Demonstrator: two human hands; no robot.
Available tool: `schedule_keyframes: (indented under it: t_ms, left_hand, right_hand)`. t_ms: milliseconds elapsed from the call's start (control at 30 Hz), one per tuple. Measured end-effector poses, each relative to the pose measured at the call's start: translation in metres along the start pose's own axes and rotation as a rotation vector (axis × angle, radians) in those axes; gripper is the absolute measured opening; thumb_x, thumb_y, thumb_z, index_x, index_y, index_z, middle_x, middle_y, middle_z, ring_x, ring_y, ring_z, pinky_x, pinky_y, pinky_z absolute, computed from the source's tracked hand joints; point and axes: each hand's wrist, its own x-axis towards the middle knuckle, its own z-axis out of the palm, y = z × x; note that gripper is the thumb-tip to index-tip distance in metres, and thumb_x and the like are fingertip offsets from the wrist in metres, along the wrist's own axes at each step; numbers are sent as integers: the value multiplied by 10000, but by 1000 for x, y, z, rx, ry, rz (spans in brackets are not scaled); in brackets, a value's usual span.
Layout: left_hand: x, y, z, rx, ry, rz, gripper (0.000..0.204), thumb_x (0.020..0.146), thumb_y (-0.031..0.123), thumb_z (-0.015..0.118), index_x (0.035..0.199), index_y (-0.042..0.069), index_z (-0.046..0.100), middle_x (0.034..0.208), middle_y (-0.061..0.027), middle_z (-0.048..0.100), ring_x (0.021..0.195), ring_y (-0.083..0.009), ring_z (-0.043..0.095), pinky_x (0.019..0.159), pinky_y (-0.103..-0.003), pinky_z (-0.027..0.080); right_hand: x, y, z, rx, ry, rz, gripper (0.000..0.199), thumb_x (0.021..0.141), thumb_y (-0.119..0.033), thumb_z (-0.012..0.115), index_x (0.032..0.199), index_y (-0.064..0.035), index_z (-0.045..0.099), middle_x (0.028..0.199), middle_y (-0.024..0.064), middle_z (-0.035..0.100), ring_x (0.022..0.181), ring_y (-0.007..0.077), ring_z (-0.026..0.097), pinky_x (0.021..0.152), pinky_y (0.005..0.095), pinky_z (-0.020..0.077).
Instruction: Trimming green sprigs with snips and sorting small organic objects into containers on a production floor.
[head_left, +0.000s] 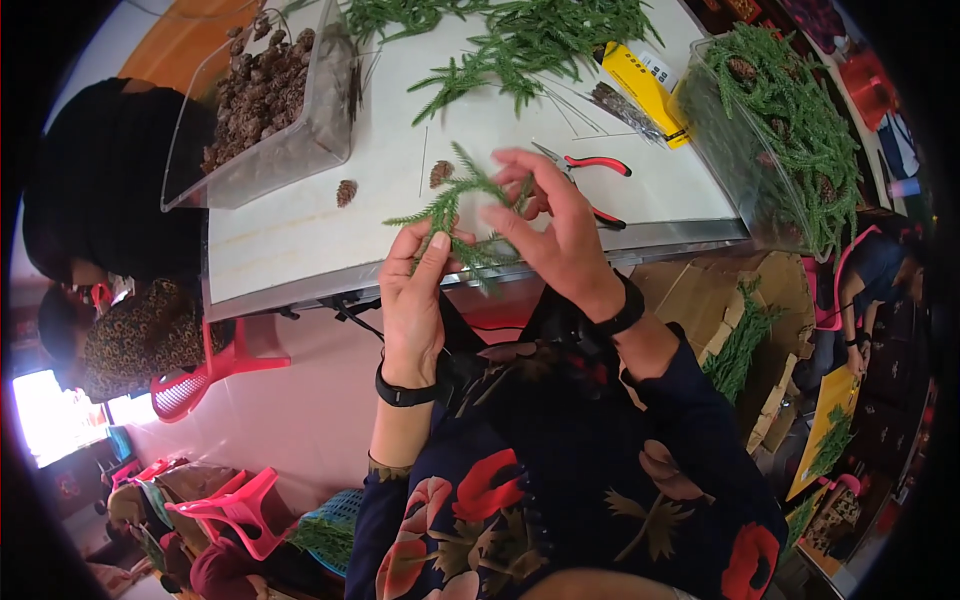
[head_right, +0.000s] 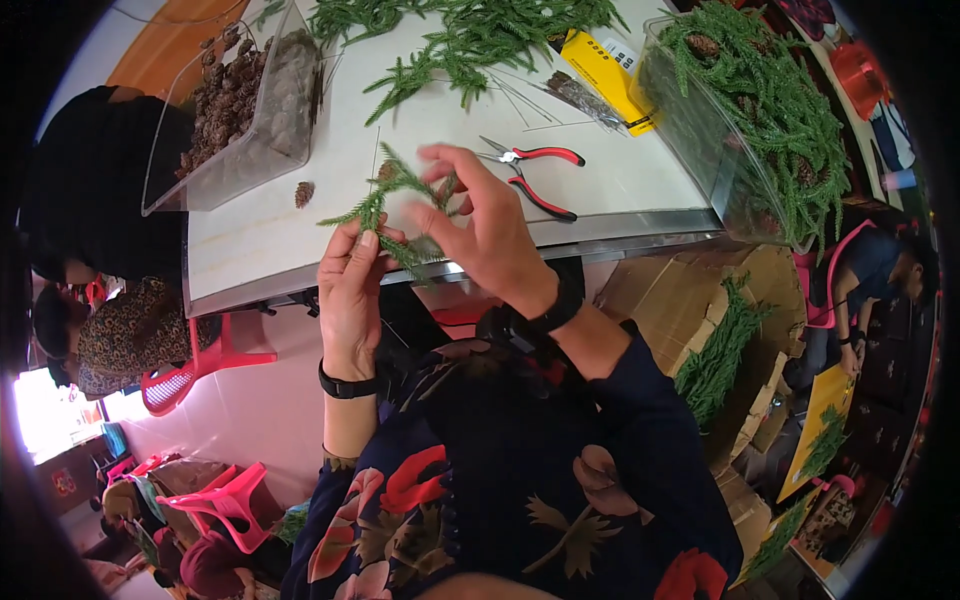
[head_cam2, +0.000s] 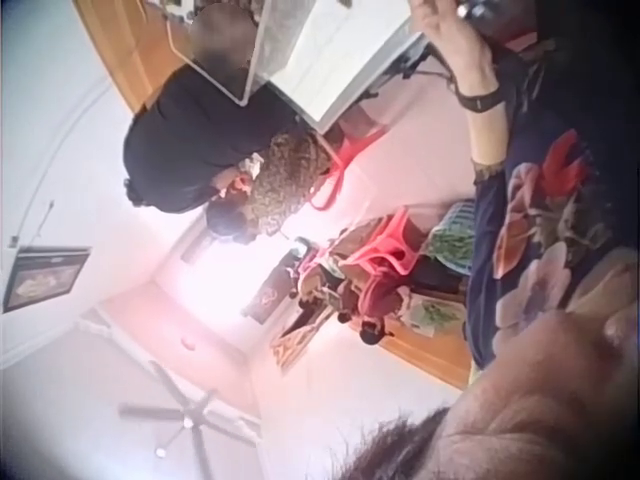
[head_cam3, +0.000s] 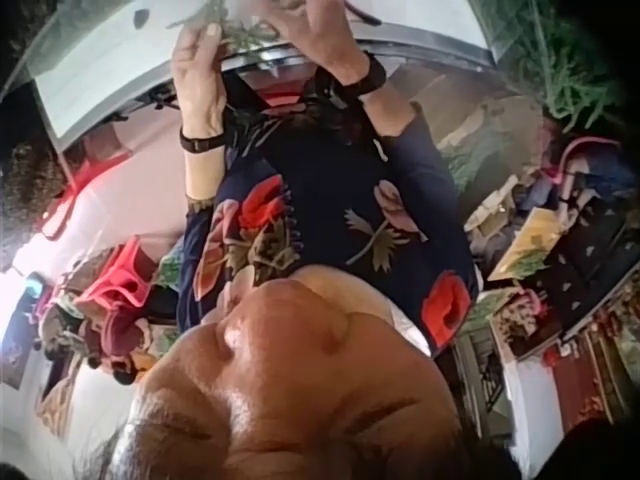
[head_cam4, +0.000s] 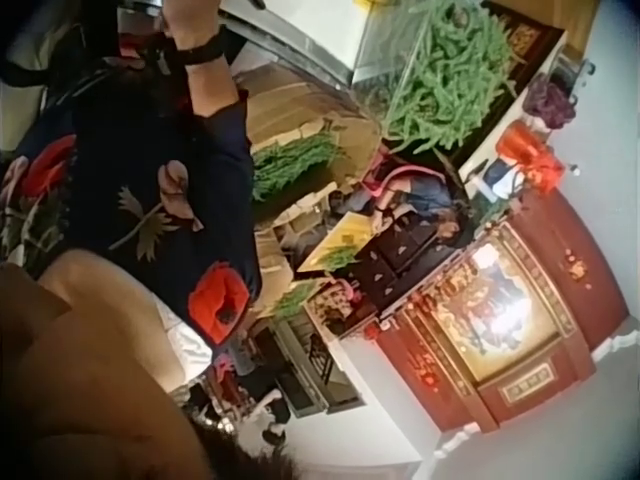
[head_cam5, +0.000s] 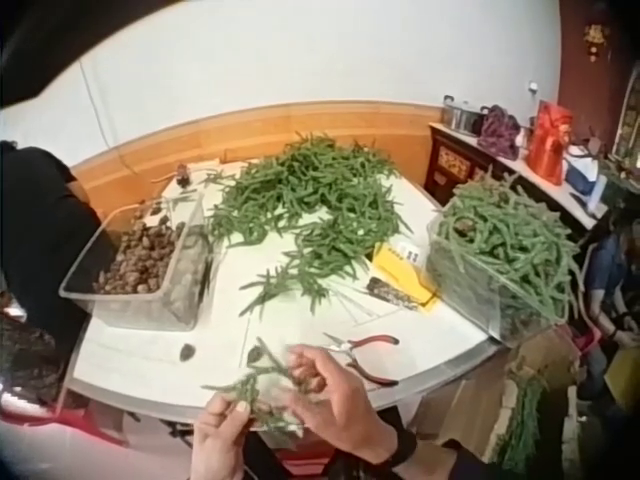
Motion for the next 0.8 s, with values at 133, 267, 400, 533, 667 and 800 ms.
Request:
schedule_keyframes:
  t_ms: [133, 267, 400, 533, 667, 800]
  left_hand:
    - [-3, -3, -3, -21, -63, -25, 182, 948, 129, 562, 1083, 18, 611, 960, -67, 669, 844, -81, 580, 735, -214, 437]
    - [-4, -5, -5, 13, -60, -47, 213, 956, 127, 545, 1121, -1, 588, 956, -77, 651, 879, -127, 596, 738, -238, 449]
    - [-4, -2, 0, 49, -62, -70, 213, 951, 104, 542, 1129, -4, 587, 956, -75, 647, 886, -131, 594, 763, -243, 454]
    - [-7, 1, 12, 13, 117, 78, 188, 933, 98, 572, 1094, 5, 602, 930, -47, 657, 856, -86, 568, 752, -217, 428]
    - [2, 7, 8, 349, 197, 420, 192, 927, 100, 590, 1093, 3, 607, 899, -29, 653, 817, -81, 566, 715, -207, 421]
    - [3, 6, 1, 461, 49, 215, 196, 929, 112, 595, 1086, -3, 612, 845, -8, 645, 739, -62, 546, 654, -199, 410]
  right_hand:
    - [14, 10, 4, 556, -124, 338, 205, 919, -118, 611, 1065, 25, 604, 986, 46, 638, 839, 98, 614, 731, 215, 461]
    - [14, 15, 1, 714, -103, 556, 191, 931, -138, 599, 1035, 22, 612, 899, 32, 653, 815, 87, 624, 710, 211, 466]
    - [9, 16, 4, 616, -99, 370, 184, 922, -123, 613, 1030, 26, 610, 896, 34, 654, 812, 87, 630, 694, 206, 469]
    - [7, 16, 3, 488, -102, 289, 155, 904, -86, 628, 1019, 16, 612, 887, 22, 647, 792, 75, 618, 679, 198, 465]
    - [4, 12, 3, 318, -149, 260, 146, 877, -44, 647, 1012, 0, 612, 862, 3, 633, 758, 57, 593, 665, 188, 453]
    - [-1, 6, 6, 211, -182, 131, 164, 859, -27, 657, 1015, -15, 609, 840, -6, 618, 743, 43, 569, 653, 186, 440]
